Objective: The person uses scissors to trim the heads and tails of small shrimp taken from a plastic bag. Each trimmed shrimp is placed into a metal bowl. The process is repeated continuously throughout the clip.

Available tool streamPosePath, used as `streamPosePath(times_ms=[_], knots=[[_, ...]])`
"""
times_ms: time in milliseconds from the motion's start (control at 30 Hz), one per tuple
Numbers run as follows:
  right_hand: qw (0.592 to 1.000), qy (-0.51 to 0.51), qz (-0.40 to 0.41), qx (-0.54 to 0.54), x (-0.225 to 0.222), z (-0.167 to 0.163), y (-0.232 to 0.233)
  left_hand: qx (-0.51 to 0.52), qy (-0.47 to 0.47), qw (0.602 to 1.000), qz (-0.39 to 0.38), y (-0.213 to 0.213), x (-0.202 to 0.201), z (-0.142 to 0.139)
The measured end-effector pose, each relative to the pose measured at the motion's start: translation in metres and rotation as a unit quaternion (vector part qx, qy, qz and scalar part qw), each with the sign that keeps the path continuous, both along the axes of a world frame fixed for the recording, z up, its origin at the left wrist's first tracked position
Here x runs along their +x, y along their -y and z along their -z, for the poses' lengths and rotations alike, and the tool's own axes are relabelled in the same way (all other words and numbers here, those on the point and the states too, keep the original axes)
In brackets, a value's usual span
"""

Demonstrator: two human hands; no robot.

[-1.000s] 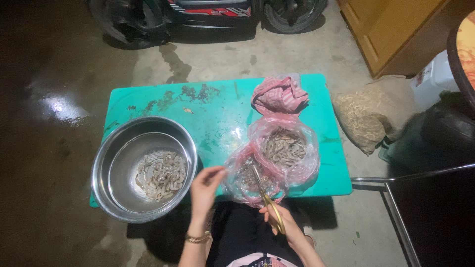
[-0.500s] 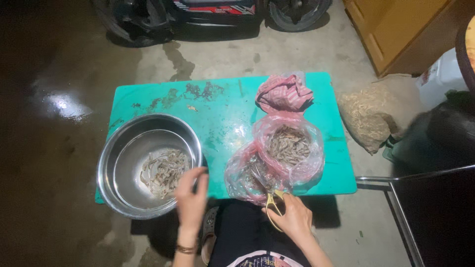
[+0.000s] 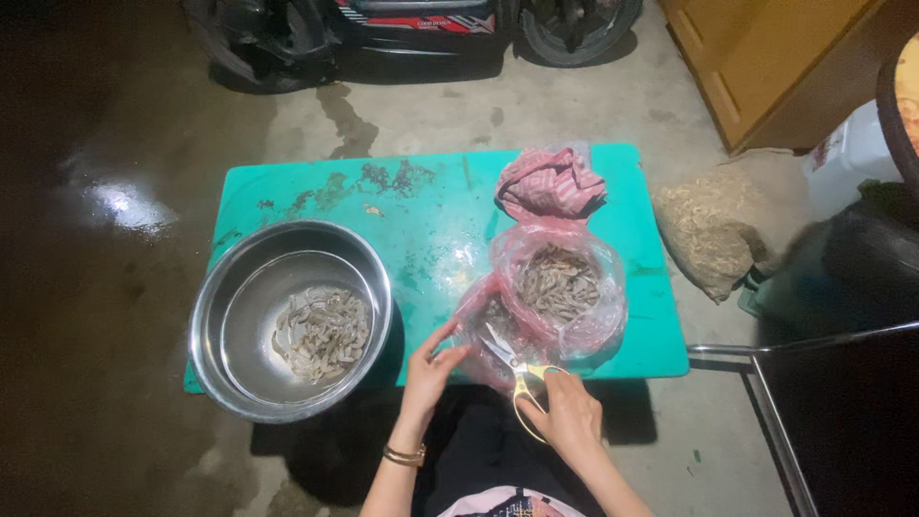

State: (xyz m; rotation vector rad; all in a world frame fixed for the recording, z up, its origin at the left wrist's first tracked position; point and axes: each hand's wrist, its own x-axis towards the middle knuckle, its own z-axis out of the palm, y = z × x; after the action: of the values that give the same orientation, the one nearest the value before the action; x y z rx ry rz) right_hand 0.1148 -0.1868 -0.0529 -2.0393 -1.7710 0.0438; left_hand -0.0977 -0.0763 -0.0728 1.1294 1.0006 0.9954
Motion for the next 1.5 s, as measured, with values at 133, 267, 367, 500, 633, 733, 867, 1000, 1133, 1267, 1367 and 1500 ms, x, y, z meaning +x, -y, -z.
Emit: streamPosePath(times_ms=[133,267,367,500,633,733,867,1000,1133,1267,1367,1500], knots=[[1.000,-0.003,-0.019,0.004,-0.006,-0.004,-0.009,-0.102,0.191,0.976,-0.018,-0.004,0.002,0.029],[1.000,-0.003,-0.016,0.010,-0.012,-0.005,-0.013,-0.066,0.085,0.988,-0.112,-0.005,0.018,0.063],[1.000,0.006,-0.012,0.028,-0.015,-0.003,-0.013,-0.167,0.043,0.982,-0.083,-0.006,0.025,0.073],[0.999,0.010,-0.030,0.039,-0.022,0.002,-0.014,-0.226,0.048,0.973,0.014,-0.009,0.032,0.070],[0.999,0.016,-0.029,0.021,-0.024,0.002,-0.012,-0.206,0.055,0.977,0.021,-0.018,0.041,0.068],[0.999,0.004,-0.042,0.025,-0.019,-0.004,-0.005,-0.170,-0.006,0.985,-0.003,-0.025,0.045,0.075],[0.999,0.010,-0.037,0.024,-0.013,-0.015,0.008,-0.165,-0.003,0.986,-0.016,-0.038,0.044,0.085],[0.999,-0.027,0.011,-0.019,0.000,-0.020,0.022,-0.160,-0.004,0.983,-0.089,-0.055,0.026,0.082],[0.954,-0.154,0.117,-0.227,0.029,-0.003,0.030,-0.177,0.015,0.979,-0.101,-0.052,0.004,0.066],[0.913,-0.339,0.091,-0.206,0.065,0.035,0.033,0.067,-0.175,0.965,-0.184,-0.020,-0.001,0.039],[0.890,-0.393,0.080,-0.218,0.091,0.062,0.024,0.288,-0.273,0.903,-0.164,-0.005,0.009,0.021],[0.864,-0.453,0.117,-0.187,0.115,0.078,-0.006,0.451,-0.402,0.787,-0.121,-0.033,0.035,0.005]])
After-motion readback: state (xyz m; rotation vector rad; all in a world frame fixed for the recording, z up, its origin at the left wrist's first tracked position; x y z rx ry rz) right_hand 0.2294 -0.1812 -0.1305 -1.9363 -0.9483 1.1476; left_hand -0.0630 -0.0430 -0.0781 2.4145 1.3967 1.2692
